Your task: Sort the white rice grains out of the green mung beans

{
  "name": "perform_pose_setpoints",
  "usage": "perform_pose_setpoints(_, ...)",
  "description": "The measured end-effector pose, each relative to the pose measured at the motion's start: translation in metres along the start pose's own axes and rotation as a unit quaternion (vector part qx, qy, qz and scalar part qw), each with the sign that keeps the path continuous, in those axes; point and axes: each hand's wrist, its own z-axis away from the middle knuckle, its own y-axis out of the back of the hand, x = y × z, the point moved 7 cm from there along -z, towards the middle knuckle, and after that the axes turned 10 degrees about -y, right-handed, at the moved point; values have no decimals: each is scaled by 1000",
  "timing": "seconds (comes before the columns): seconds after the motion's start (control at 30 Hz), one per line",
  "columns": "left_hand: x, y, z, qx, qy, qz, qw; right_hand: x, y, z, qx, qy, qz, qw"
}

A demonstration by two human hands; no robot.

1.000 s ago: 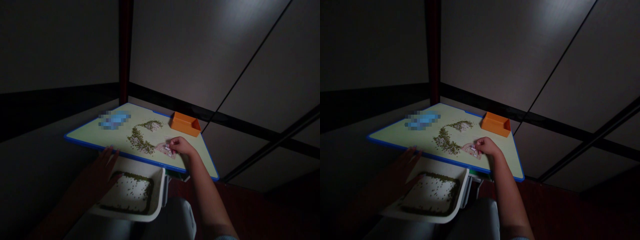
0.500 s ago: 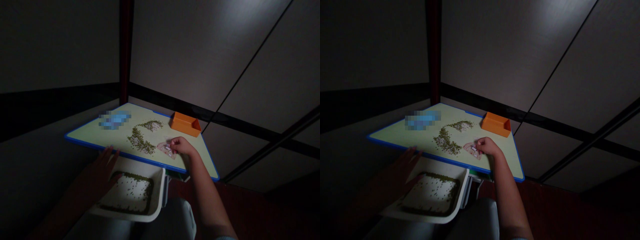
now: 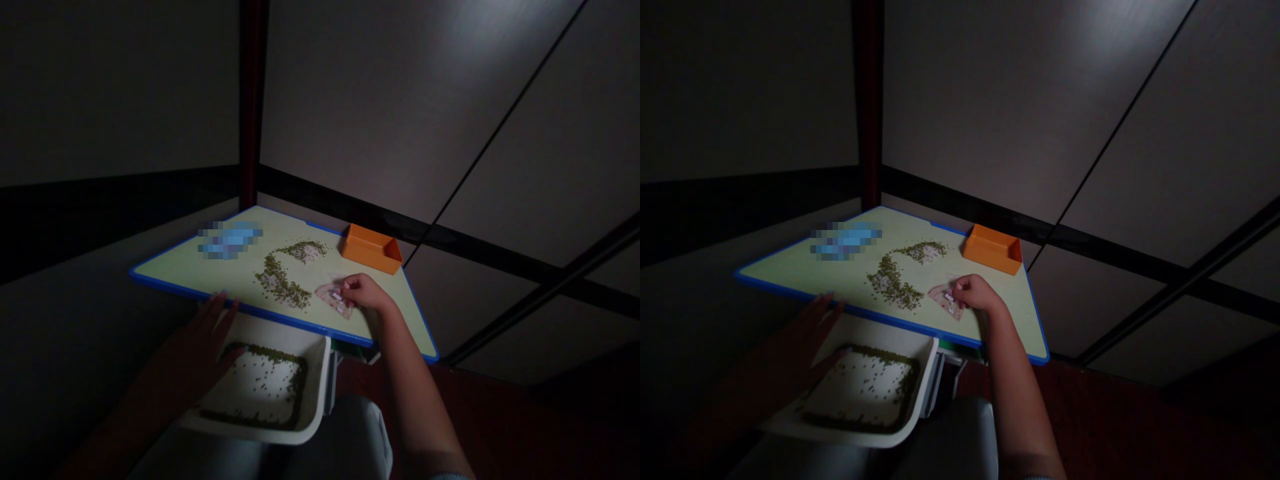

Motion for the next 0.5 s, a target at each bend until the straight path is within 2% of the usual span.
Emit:
perform_pose_setpoints(0.2,-1,-4,1,-9,5,11,1000,1,0,-1,5,5,7,1000)
perform_pose_setpoints(0.5,0,1,-2,-25,18,15,999,2,3,-3,17,25,24,999)
